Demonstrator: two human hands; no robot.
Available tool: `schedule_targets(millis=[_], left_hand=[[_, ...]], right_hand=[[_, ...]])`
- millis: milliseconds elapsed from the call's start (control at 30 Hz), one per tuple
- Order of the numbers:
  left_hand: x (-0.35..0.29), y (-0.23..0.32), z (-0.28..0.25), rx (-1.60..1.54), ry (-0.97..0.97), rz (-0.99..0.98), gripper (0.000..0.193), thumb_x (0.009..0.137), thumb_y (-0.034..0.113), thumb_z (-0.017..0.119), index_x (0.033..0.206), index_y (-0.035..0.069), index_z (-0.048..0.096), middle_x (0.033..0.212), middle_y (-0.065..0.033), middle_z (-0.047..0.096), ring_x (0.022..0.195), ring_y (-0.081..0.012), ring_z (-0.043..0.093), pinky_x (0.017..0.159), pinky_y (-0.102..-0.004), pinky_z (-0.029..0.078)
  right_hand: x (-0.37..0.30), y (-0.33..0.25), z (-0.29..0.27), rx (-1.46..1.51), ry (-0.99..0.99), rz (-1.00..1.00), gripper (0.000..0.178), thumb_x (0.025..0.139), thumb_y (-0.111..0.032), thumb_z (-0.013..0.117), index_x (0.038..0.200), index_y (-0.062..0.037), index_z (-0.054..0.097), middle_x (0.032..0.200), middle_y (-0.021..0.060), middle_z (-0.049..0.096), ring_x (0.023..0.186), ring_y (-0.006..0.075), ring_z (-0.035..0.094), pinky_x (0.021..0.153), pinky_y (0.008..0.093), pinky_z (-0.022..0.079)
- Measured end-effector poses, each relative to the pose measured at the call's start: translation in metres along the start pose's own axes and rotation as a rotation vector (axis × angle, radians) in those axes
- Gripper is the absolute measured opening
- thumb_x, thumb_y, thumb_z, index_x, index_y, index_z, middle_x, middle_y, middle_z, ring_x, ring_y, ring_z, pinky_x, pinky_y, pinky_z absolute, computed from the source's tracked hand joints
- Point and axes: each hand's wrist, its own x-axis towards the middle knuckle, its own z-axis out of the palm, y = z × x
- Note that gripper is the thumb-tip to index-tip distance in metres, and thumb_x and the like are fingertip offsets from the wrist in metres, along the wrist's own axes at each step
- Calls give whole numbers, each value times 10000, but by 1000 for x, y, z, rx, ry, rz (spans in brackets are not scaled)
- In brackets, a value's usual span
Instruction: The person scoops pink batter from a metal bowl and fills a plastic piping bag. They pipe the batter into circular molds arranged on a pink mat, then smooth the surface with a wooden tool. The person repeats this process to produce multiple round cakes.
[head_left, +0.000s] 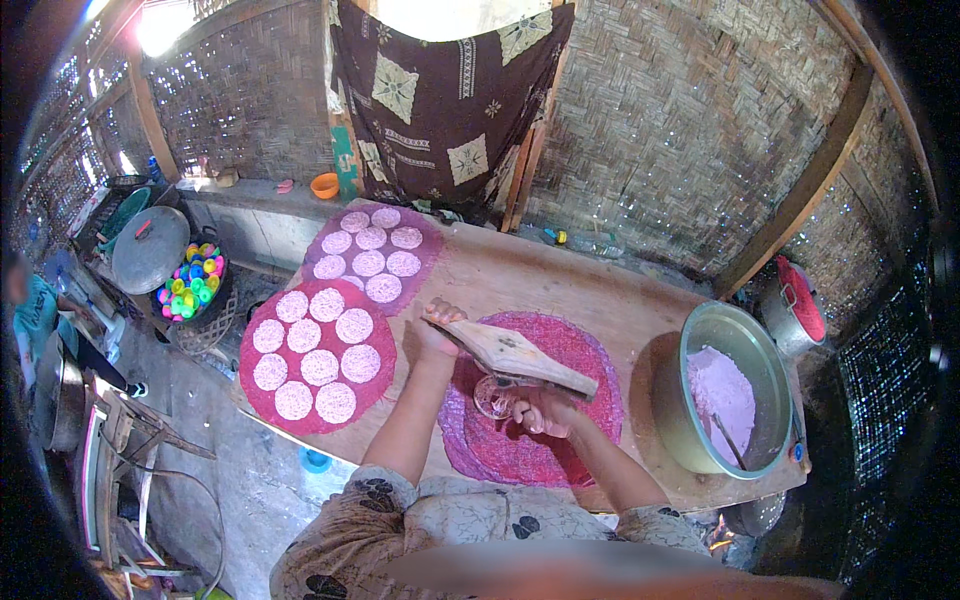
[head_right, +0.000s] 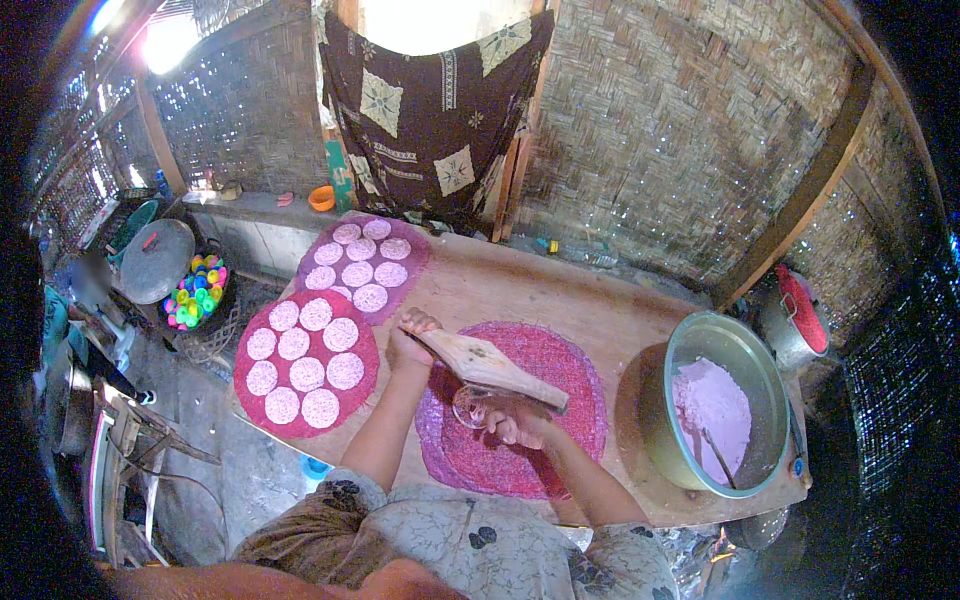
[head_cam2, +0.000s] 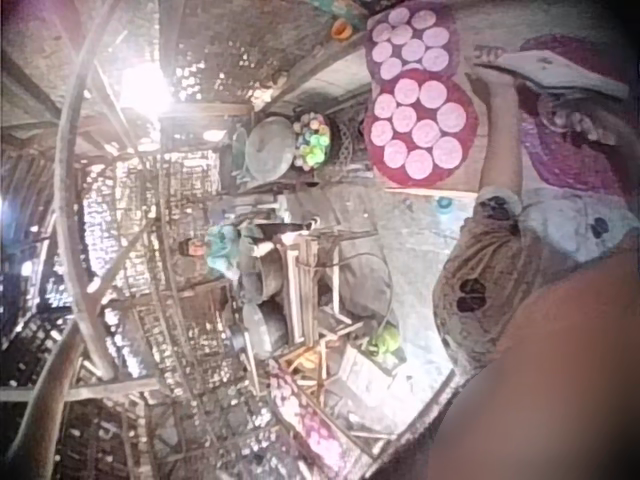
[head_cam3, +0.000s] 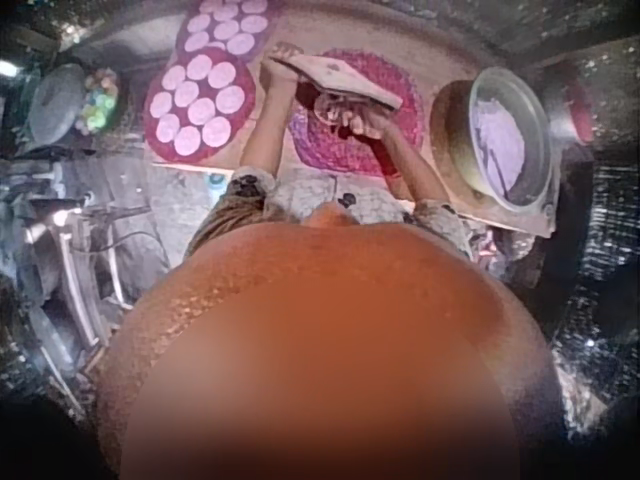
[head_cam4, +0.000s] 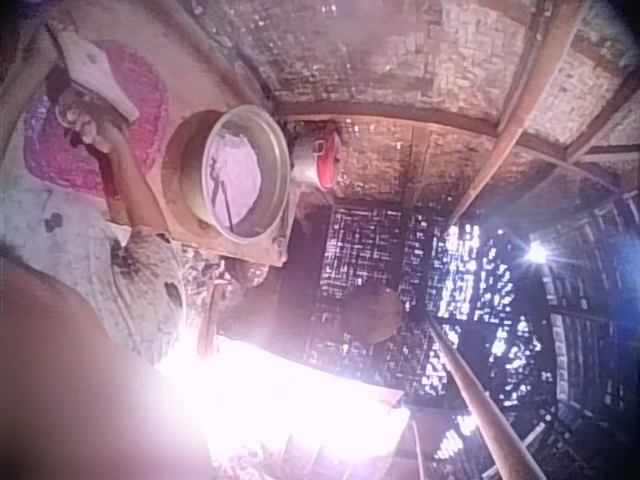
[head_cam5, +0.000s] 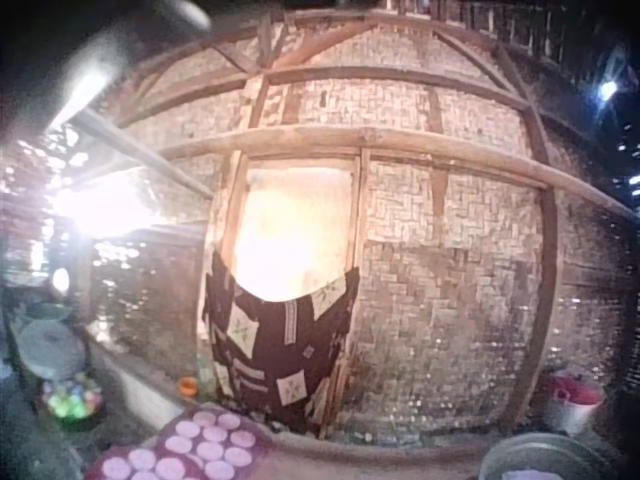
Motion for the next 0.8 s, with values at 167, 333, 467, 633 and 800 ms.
schedule_targets(millis=[167, 333, 467, 633, 800], left_hand=[[4, 43, 34, 117, -184, 100, 448, 1006, 467, 425, 662, 186, 487, 542, 55, 452, 485, -109, 443, 564, -310, 414], [-70, 96, 118, 127, -467, -73, 592, 1034, 559, 282, 630, 176, 482, 472, 50, 428, 429, -100, 423, 538, -332, 422], [-157, 125, 149, 335, -545, -86, 674, 1000, 655, 245, 545, 185, 409, 424, 35, 365, 333, -132, 328, 488, -345, 409], [-189, 96, 152, 579, 158, 142, 643, 938, 722, 352, 630, 167, 452, 519, 25, 402, 456, -148, 413, 517, -344, 416], [-160, 85, 131, 674, 142, 4, 685, 900, 797, 318, 804, 139, 483, 638, -6, 462, 572, -186, 510, 589, -353, 465]], right_hand=[[1, 9, 21, -1713, 569, -533, 381, 1003, -318, 442, 1288, -100, 568, 1160, 166, 671, 1030, 408, 650, 841, 427, 550], [-30, -25, 40, -1584, 712, -287, 395, 962, -233, 521, 1331, -97, 556, 1306, 235, 568, 1154, 414, 582, 946, 466, 488], [-68, -37, 92, -1118, 528, -344, 460, 1007, -268, 514, 1444, -128, 482, 1286, 187, 586, 1113, 290, 613, 926, 380, 490], [-55, 45, 183, -1136, 229, -378, 575, 980, -419, 563, 1349, 21, 518, 1228, 209, 633, 1149, 315, 610, 982, 408, 461], [-39, 56, 181, -437, 54, -114, 625, 977, -561, 494, 1299, -26, 516, 895, 83, 629, 703, 184, 626, 629, 331, 528]])
